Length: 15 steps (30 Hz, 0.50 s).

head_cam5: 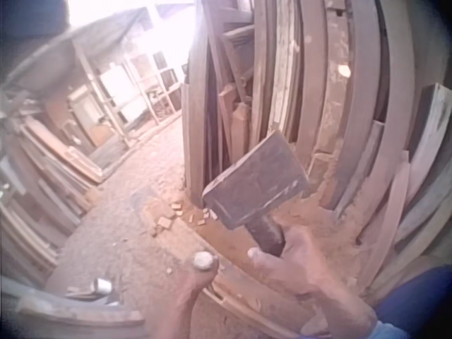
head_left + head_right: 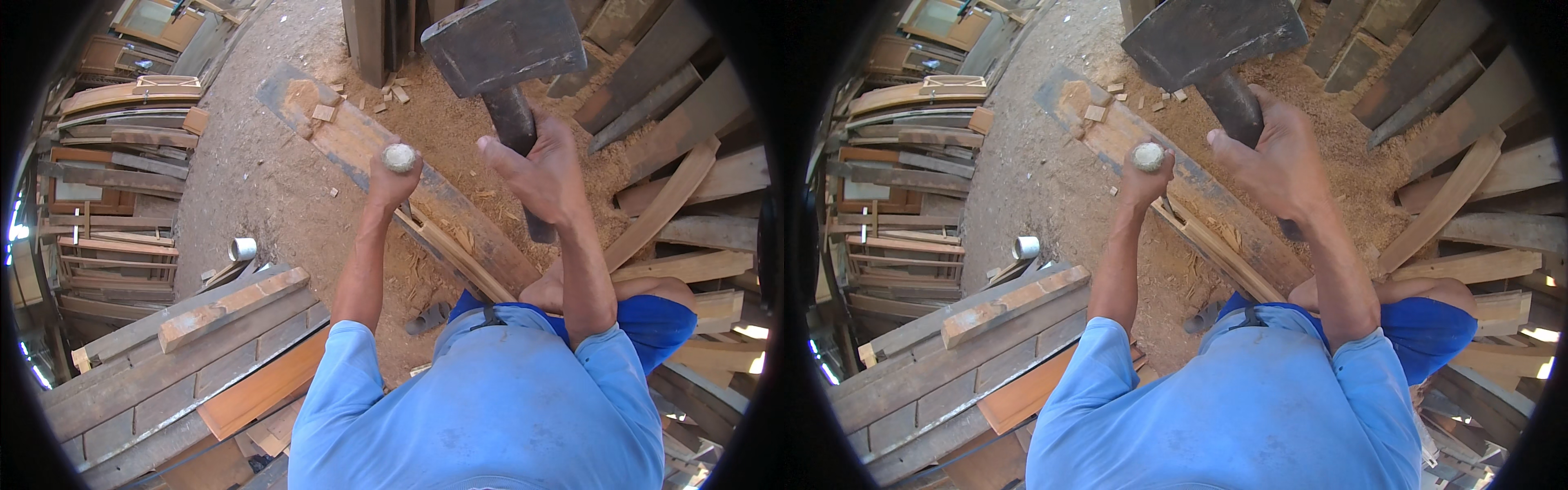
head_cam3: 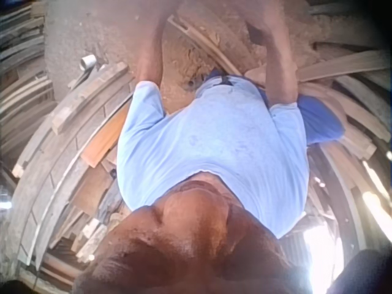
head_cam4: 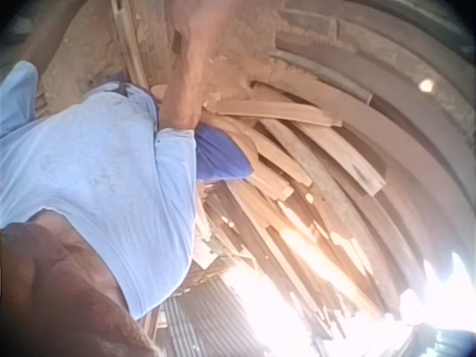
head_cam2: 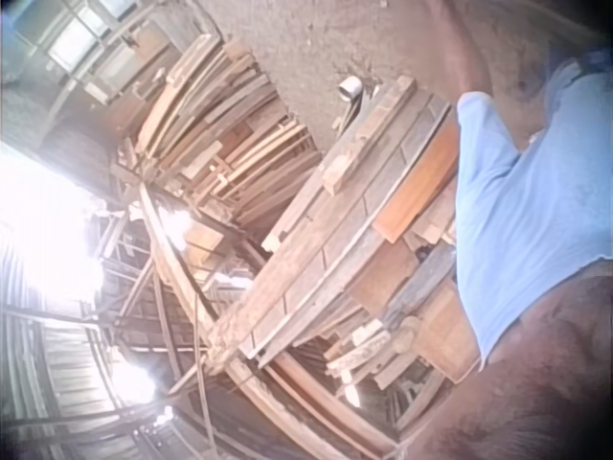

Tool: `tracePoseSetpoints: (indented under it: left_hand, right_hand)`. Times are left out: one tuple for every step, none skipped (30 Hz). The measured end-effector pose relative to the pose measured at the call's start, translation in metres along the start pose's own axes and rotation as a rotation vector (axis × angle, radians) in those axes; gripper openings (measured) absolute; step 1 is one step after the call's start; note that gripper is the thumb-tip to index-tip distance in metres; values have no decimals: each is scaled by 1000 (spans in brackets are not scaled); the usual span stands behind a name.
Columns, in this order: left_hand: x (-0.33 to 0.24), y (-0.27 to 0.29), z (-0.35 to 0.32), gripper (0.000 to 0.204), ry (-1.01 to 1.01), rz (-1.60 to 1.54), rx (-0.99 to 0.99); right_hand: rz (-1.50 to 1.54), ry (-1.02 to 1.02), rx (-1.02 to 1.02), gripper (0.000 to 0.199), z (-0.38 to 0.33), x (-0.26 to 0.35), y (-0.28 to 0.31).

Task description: The person shapes a piece of wood using a hammer and a chisel to refine a groove.

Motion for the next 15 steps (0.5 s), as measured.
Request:
tracePoseSetpoints:
  left_hand:
    - [1,0,0,32,1,2,2]
    - [-5,-3,1,32,-2,2,9]
    - [-12,-7,2,32,-8,54,38]
    - [-18,-12,3,31,-15,105,68]
    - [-25,-14,1,30,-20,158,92]
    - [-29,-17,0,29,-49,193,87]
    - [-31,-21,2,27,-83,229,84]
    - [-36,-26,3,26,-118,263,79]
    - [-45,-27,2,23,-197,244,32]
    - [-53,-28,-1,21,-277,224,-15]
    - [-60,-27,-4,19,-356,204,-61]
    - [-48,-24,-6,18,-245,170,-57]
    - [-35,-17,-9,18,-134,137,-55]
    - [-20,-8,-12,17,-21,104,-55]
    - [-19,-1,-13,15,-80,86,-44]
  right_hand:
    - [0,14,-7,38,0,2,0]
    - [-2,27,-21,38,0,3,2]
    - [-46,13,-17,38,2,2,1]
    - [-90,-1,-14,37,5,-2,-2]
    - [-133,-12,-6,37,8,-6,-5]
    - [-260,-16,51,35,12,-21,-15]
    - [-387,-19,102,33,17,-45,-28]
    - [-518,-22,155,31,20,-61,-35]
    - [-582,-31,195,32,20,-69,-36]
    - [-647,-41,234,32,19,-77,-34]
    - [-710,-52,275,33,19,-81,-34]
    - [-651,-23,224,30,16,-60,-30]
    - [-592,6,175,27,11,-35,-23]
    - [-532,36,127,24,8,-11,-19]
    - [-436,68,83,23,7,5,-15]
Point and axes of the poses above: each hand's wrist, its own z-axis towards the middle knuckle, its own y-axis out of the back of the hand, x = y × z, the point moved 7 cm from there along z, towards the middle knuckle, and after that the axes turned 10 degrees about x, right-handed, at the moved point
